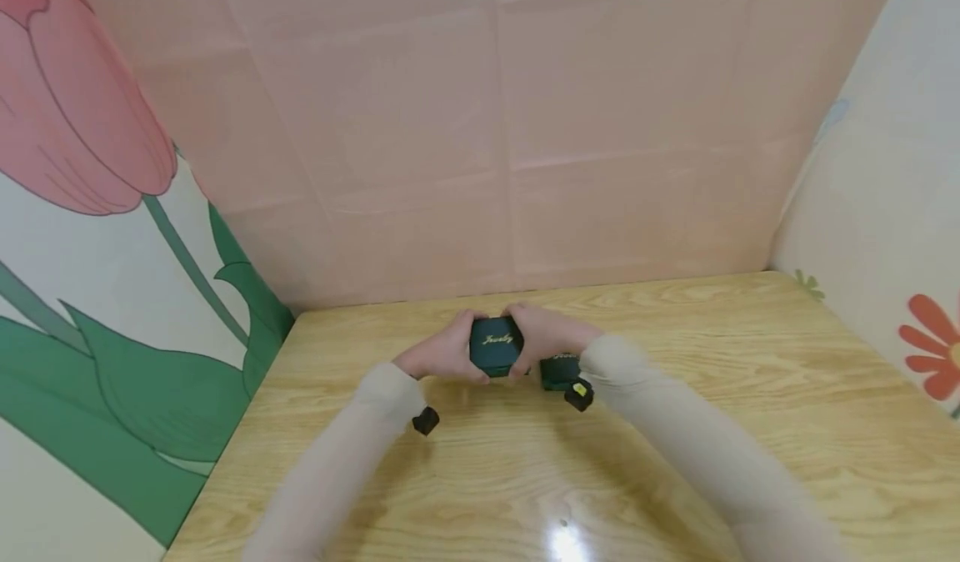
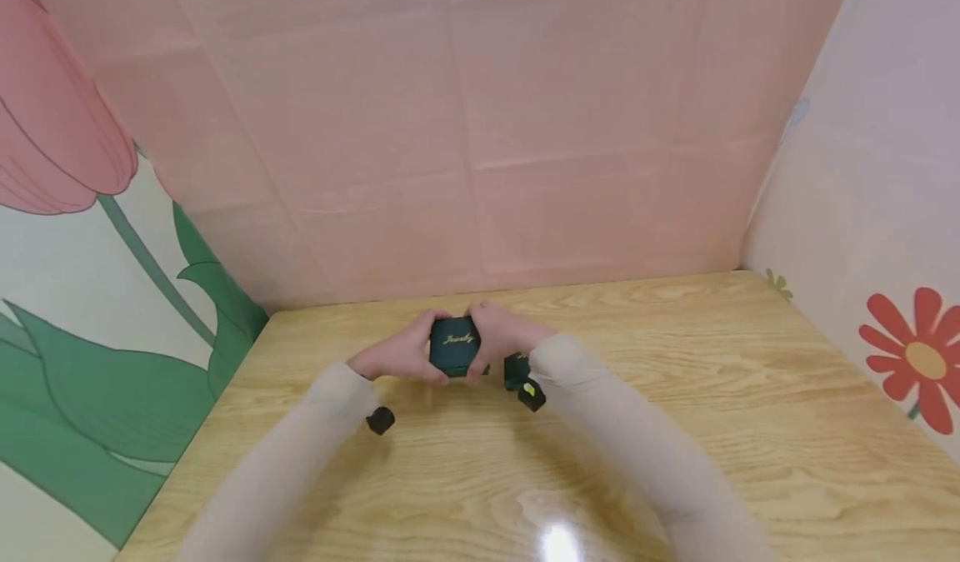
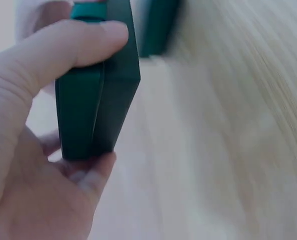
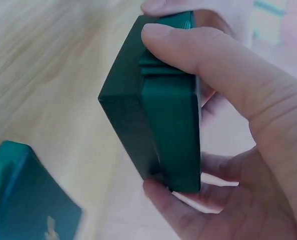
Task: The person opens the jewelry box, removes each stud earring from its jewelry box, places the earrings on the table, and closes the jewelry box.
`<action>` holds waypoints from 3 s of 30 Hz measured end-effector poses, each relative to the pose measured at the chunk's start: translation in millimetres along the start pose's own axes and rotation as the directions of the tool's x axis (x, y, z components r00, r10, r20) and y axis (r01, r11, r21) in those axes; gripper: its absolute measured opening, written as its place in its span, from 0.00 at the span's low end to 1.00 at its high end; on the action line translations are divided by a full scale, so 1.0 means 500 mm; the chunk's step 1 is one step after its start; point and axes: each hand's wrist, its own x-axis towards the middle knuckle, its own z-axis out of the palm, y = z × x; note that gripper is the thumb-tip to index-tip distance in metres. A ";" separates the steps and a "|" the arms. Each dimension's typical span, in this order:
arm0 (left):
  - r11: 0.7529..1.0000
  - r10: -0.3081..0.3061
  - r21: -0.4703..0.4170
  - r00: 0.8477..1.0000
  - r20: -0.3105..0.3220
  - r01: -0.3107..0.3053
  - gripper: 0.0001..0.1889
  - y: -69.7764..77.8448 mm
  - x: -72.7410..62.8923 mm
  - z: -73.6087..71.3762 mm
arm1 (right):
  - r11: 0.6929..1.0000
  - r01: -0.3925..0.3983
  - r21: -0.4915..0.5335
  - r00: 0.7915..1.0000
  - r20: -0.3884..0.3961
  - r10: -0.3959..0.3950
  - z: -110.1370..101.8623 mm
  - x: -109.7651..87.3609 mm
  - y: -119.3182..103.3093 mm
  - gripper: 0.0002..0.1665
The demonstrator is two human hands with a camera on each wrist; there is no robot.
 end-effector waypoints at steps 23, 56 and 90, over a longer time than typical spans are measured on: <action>1.000 0.010 -0.015 0.997 0.076 -0.009 0.49 0.095 -0.090 0.161 | 0.997 0.020 0.074 1.000 -0.017 -0.019 0.111 -0.201 0.033 0.54; 0.990 -0.116 0.083 0.993 0.031 0.113 0.56 0.040 -0.105 0.194 | 0.999 -0.011 0.052 0.999 0.046 0.009 0.128 -0.196 0.050 0.58; 0.989 -0.130 0.072 0.990 0.054 0.126 0.44 0.045 -0.106 0.191 | 0.941 0.155 -0.301 0.987 0.079 -0.138 0.117 -0.179 -0.031 0.39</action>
